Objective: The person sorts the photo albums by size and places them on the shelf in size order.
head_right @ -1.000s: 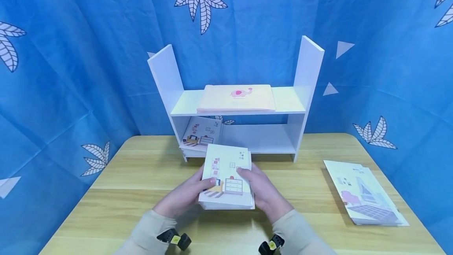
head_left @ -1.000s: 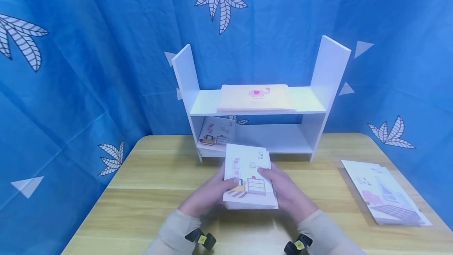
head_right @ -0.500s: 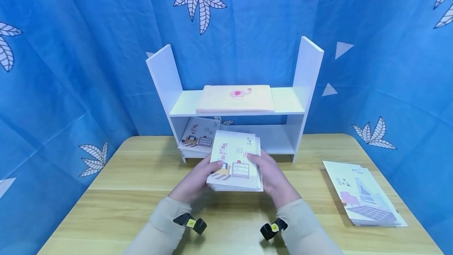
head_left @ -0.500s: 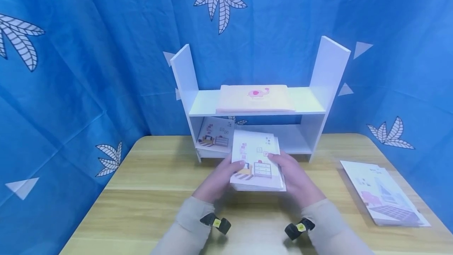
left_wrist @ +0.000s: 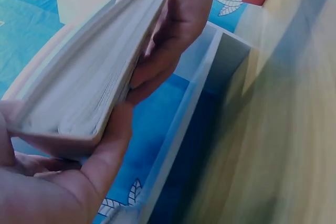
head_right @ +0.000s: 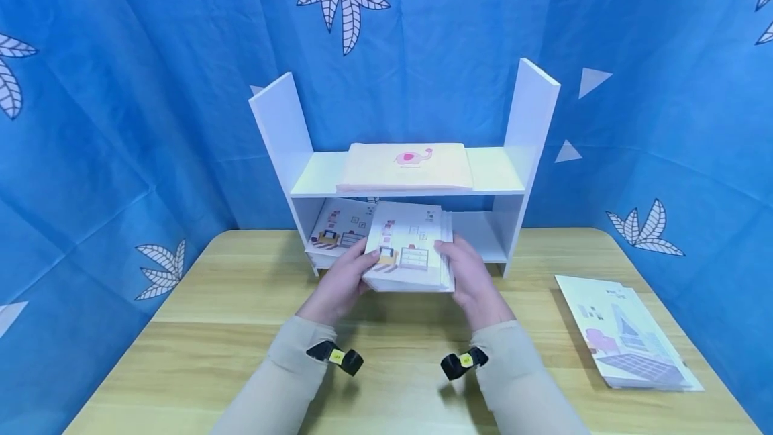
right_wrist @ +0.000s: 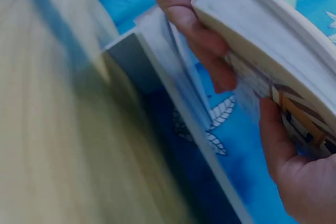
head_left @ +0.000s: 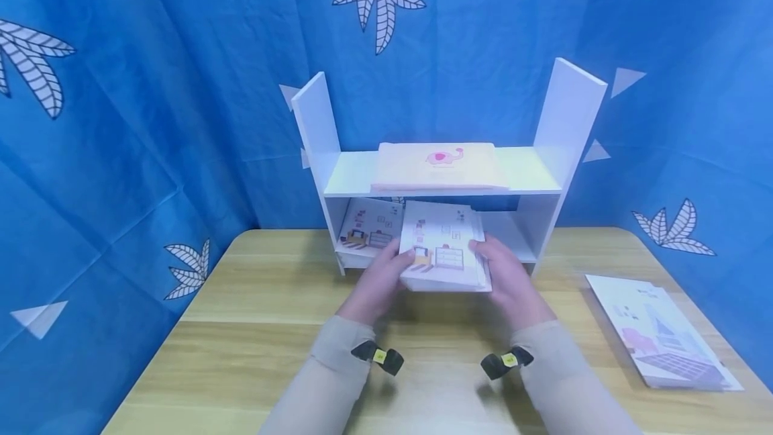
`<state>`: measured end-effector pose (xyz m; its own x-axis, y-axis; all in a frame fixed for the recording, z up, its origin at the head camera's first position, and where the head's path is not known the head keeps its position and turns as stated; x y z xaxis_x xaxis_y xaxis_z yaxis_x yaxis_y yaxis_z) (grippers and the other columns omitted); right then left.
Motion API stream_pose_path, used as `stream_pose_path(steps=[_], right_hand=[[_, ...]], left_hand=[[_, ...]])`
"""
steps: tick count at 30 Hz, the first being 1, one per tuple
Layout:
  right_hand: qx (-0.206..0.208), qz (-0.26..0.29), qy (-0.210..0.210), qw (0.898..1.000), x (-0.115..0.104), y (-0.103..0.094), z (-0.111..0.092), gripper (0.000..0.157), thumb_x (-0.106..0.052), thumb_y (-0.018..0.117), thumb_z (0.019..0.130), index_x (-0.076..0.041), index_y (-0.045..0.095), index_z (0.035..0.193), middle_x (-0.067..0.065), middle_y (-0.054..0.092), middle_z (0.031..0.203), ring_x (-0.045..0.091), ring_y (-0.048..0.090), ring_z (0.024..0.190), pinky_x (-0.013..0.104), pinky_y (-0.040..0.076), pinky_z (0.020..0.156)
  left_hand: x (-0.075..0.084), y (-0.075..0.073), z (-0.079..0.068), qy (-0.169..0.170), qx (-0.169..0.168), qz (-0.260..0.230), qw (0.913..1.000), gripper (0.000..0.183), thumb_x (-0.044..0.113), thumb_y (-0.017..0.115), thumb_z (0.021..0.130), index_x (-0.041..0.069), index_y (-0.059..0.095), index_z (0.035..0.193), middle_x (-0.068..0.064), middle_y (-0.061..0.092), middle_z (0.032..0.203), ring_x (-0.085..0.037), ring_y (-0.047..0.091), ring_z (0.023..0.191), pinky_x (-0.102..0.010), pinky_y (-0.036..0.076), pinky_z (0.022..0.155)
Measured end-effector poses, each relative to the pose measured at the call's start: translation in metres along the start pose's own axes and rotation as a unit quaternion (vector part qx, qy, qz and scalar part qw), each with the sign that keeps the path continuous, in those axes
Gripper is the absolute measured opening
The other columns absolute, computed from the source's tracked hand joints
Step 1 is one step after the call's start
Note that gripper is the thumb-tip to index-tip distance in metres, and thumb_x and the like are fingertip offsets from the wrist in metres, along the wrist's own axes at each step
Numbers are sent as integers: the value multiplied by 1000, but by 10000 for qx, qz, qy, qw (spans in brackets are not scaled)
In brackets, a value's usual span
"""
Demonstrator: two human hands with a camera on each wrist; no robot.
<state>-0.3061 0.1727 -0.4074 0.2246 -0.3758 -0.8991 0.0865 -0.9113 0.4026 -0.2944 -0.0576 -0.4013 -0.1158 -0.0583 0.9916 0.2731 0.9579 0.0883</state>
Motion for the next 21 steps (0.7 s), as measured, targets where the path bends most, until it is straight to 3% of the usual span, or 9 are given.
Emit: stream_pose_path(steps=[7,11,14,19,21], right_hand=[[160,57,-682,9975,-12,-2,18,64,-11,39,108,-6,6,163,19,37,155,17,63,114,29,55,91],[380,-330,-894,9947,-14,-1,23,67,-8,39,106,-2,2,162,17,27,162,22,55,123,25,54,91],[607,-734,-937,9910,-12,-2,26,67,-9,42,106,-1,5,161,15,23,164,25,48,131,25,51,95],[633,-1472,-988,9821,-6,-2,33,69,-11,46,105,-4,8,162,13,17,167,26,31,145,35,32,117],[557,-1810,-1054,9762,-4,-2,35,71,-10,48,103,-5,8,162,14,16,167,27,26,148,38,24,120]], left_hand=[[4,10,16,456,452,-210,9977,48,18,48,106,20,43,153,-2,58,137,-22,61,118,-42,47,104],[3,12,21,471,855,-109,9952,48,19,46,106,20,42,154,1,57,140,-21,57,123,-43,43,108],[2,14,26,605,1118,19,9919,50,20,46,106,18,40,155,0,52,147,-23,47,135,-47,33,115],[-2,19,30,748,1414,586,9854,52,23,44,107,19,36,158,2,41,157,-23,26,149,-49,16,122],[-4,22,29,705,1493,722,9836,52,25,44,107,22,35,158,4,39,159,-22,25,150,-51,15,122]])
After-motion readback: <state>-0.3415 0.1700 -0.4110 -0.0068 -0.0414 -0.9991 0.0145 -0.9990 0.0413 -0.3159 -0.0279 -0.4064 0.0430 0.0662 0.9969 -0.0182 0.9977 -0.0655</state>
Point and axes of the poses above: each hand's wrist, its own z-axis towards the middle knuckle, its own y-axis out of the palm, x = y × z, the point moved 2 cm from there along z, towards the middle knuckle
